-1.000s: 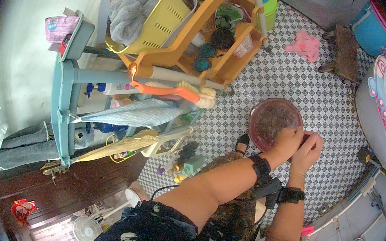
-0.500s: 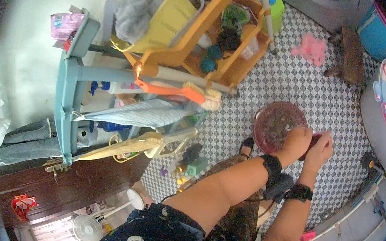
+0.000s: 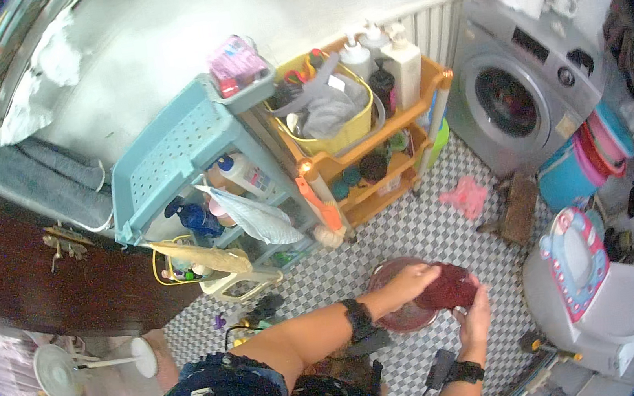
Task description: The person places bottles and a basket onto a plastic shelf unit and wipes a light blue shelf tray with a cloth from a basin.
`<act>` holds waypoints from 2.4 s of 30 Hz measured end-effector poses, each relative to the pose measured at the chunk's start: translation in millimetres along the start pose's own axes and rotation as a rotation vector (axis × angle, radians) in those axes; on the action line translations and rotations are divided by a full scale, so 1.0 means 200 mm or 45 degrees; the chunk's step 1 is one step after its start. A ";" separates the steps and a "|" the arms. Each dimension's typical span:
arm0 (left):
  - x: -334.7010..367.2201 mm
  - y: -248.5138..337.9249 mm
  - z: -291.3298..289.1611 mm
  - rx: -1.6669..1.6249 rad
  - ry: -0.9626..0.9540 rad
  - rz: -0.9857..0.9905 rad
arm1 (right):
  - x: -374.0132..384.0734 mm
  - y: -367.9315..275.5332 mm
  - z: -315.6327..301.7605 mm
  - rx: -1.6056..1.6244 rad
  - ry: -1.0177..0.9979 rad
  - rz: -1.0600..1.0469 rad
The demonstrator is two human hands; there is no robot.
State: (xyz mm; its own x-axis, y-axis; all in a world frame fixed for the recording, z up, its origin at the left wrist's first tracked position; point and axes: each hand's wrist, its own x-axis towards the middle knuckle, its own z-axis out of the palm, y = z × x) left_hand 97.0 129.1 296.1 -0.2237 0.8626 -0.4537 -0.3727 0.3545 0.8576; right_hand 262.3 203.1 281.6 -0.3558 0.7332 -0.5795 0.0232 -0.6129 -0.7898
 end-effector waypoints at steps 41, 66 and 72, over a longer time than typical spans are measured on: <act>-1.58 0.95 -2.25 0.976 1.008 0.766 | -0.44 -0.38 2.93 -2.254 -1.147 -1.114; -1.51 0.84 -2.21 1.093 1.532 1.000 | -0.42 -0.24 3.39 -2.782 -1.297 -1.480; -1.50 0.83 -2.21 1.041 1.579 1.021 | -0.69 0.03 3.39 -2.728 -1.973 -1.630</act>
State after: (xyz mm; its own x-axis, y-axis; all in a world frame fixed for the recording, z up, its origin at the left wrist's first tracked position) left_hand -296.2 -231.3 467.5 -0.7822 0.2627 0.5649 0.6196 0.4226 0.6614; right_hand -321.3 -100.6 492.4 -0.6977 -0.5754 -0.4267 -0.5995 0.7951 -0.0920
